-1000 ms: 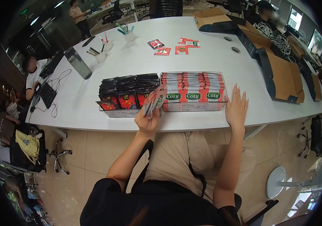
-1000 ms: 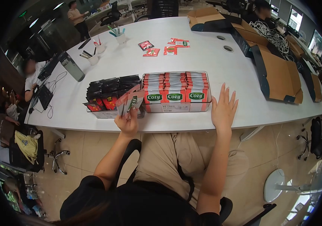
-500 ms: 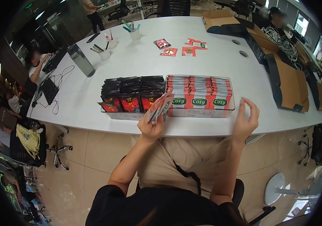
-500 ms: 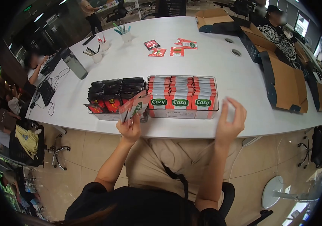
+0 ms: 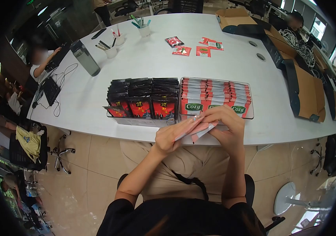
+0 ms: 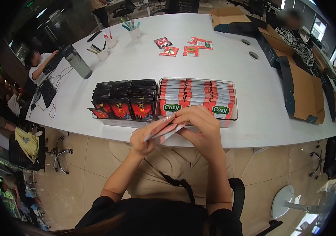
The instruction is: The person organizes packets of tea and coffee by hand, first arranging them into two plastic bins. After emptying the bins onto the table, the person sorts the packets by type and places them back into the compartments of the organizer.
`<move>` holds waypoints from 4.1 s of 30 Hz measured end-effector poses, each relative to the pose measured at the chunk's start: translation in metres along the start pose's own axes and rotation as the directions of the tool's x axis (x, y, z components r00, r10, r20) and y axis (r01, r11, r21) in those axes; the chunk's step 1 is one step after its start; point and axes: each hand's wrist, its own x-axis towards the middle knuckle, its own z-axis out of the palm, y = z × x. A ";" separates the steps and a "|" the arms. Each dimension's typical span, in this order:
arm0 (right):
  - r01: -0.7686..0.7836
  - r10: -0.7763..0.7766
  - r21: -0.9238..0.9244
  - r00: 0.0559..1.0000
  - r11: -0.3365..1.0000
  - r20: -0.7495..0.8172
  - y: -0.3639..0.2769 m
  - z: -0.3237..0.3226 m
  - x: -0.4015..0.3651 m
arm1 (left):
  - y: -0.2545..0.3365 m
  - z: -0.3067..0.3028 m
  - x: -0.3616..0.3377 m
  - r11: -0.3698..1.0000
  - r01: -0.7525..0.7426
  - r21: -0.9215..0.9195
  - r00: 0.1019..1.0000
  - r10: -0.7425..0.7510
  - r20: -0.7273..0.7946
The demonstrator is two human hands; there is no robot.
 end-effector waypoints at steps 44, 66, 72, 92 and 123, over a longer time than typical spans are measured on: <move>-0.138 0.140 -0.196 0.990 0.971 -0.004 -0.012 0.031 0.022 | 0.004 0.005 -0.010 0.664 0.366 -0.652 0.672 -0.673 -0.309; -0.366 0.267 -0.318 0.911 0.874 -0.314 -0.009 -0.038 0.023 | -0.008 0.003 -0.003 0.866 0.346 -0.362 0.832 -0.461 -0.309; -0.234 0.305 -0.421 0.946 0.876 0.109 0.004 -0.024 0.031 | -0.005 0.006 -0.003 0.831 0.302 -0.467 0.814 -0.480 -0.328; 0.127 0.066 -0.504 0.935 0.855 0.348 -0.035 -0.002 0.030 | -0.006 0.006 -0.002 0.957 0.201 -0.210 0.923 -0.256 -0.286; -0.324 0.422 -0.551 0.905 0.769 0.058 0.016 -0.060 0.015 | 0.001 0.001 0.007 0.924 0.286 -0.253 0.930 -0.331 -0.159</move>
